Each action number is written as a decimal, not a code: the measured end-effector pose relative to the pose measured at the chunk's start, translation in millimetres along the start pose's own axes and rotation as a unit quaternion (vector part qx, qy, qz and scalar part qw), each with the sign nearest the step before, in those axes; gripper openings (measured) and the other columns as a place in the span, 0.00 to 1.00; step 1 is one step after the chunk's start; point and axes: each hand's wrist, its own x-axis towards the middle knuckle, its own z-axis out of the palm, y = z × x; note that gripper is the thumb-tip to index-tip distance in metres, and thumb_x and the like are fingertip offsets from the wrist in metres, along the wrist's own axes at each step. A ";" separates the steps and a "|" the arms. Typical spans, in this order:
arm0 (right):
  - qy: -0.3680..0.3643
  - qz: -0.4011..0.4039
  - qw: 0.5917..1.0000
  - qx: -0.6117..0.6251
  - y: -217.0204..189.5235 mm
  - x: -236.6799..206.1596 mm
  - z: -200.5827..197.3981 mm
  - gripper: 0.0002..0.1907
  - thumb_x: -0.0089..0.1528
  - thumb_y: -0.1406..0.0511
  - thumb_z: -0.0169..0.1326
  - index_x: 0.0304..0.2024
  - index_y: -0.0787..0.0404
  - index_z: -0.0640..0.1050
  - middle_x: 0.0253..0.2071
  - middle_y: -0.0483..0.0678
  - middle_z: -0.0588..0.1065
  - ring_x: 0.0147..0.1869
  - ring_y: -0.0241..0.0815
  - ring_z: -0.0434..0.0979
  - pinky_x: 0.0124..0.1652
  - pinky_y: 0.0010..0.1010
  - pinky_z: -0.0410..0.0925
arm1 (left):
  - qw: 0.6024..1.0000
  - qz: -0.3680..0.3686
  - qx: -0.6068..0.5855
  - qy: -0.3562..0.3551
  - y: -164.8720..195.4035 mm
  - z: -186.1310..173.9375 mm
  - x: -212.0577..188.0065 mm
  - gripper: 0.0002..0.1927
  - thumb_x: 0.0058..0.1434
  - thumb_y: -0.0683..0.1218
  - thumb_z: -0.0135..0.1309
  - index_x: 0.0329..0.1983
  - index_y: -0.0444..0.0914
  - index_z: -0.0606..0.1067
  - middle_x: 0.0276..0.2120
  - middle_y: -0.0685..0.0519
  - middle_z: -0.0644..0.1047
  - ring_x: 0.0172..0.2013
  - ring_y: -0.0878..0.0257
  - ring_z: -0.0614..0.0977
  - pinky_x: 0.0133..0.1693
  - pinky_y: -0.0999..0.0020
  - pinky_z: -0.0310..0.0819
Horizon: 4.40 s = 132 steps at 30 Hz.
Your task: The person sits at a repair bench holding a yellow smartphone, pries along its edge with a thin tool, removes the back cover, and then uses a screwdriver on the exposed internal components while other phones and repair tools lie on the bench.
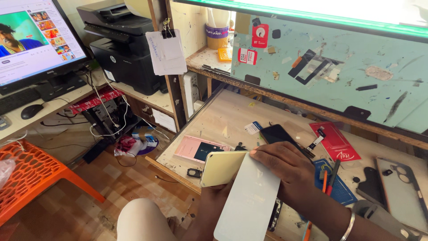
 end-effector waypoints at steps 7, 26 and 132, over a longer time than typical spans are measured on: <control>-0.006 0.001 1.000 0.006 0.9 -0.1 0.1 0.26 0.46 0.63 0.70 0.46 0.62 0.81 0.45 0.49 0.80 0.47 0.47 0.82 0.47 0.35 0.74 | 0.999 0.022 -0.016 -0.018 -10.7 -7.0 2.2 0.13 0.68 0.40 0.53 0.53 0.30 0.78 0.37 0.50 0.84 0.35 0.68 0.83 0.33 0.73 0.78; -0.240 0.361 0.899 0.069 20.2 20.2 -8.7 0.11 0.55 0.61 0.64 0.36 0.59 0.83 0.23 0.46 0.78 0.25 0.37 0.78 0.29 0.33 0.69 | 0.979 0.157 0.122 -0.036 19.2 16.4 -5.1 0.13 0.67 0.43 0.56 0.51 0.31 0.79 0.41 0.50 0.84 0.41 0.67 0.83 0.43 0.71 0.79; -0.076 0.506 0.706 0.490 44.6 -33.9 21.5 0.10 0.52 0.71 0.67 0.33 0.63 0.78 0.27 0.44 0.74 0.27 0.35 0.69 0.28 0.30 0.62 | 0.988 0.046 -0.030 -0.143 7.2 -5.2 18.2 0.15 0.65 0.40 0.57 0.55 0.33 0.72 0.45 0.51 0.79 0.46 0.64 0.82 0.48 0.65 0.79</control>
